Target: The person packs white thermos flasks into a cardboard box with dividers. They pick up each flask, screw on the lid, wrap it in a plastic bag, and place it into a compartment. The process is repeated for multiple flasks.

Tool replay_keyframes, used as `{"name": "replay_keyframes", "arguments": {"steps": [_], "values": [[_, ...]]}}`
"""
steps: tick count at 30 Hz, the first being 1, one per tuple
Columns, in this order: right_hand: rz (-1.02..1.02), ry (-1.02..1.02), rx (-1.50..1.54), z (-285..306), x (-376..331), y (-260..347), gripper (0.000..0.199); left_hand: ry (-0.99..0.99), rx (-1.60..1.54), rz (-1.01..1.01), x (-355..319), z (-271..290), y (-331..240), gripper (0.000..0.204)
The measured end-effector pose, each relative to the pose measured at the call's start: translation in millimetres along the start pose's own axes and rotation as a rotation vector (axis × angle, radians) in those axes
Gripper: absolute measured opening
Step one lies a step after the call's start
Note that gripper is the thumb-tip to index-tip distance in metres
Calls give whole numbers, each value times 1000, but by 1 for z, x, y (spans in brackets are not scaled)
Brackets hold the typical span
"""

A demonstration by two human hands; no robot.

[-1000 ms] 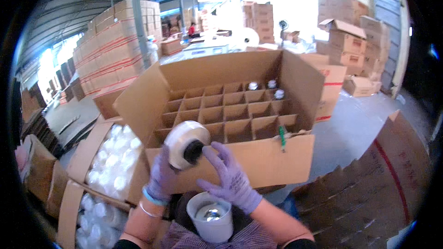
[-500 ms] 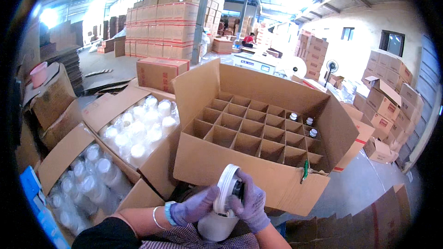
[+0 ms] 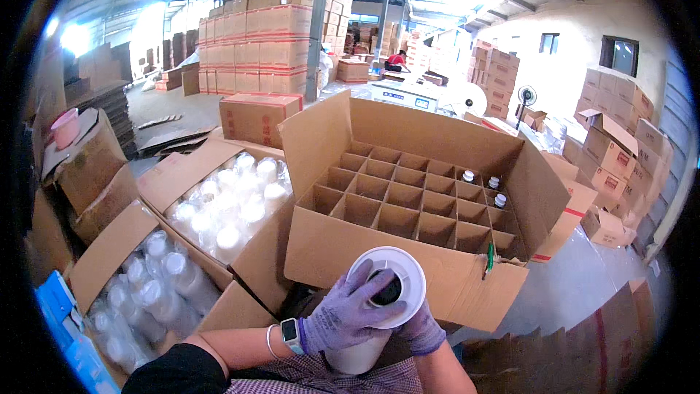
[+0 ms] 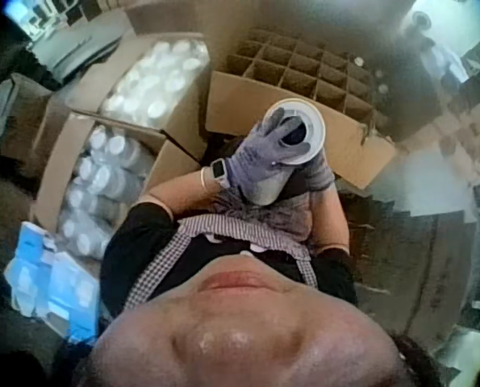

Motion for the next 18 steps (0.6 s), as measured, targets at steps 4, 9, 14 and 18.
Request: {"name": "replay_keyframes", "arguments": {"steps": [4,9,14,18], "values": [[-85,-192,-102,14,-9,-25,60,-96,-359,47,-18,-6,21,55],[-24,-486,27,33,-27,31,46,69,-597,282,-58,-13,57,39],[146,-50,20,-5,-45,-29,41,207,-507,152,-55,-38,69,27],[-107,-256,258,-3,-24,-92,29,222,-473,282,-49,-81,118,30]]}}
Point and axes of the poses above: each hand's wrist, its own x-axis towards the middle knuckle, its own z-axis out of the back of the hand, y = z × x, the point moved 5 cm from there along x, towards the middle knuckle, and after that the axes turned 3 degrees about -y, right-handed, at the moved point
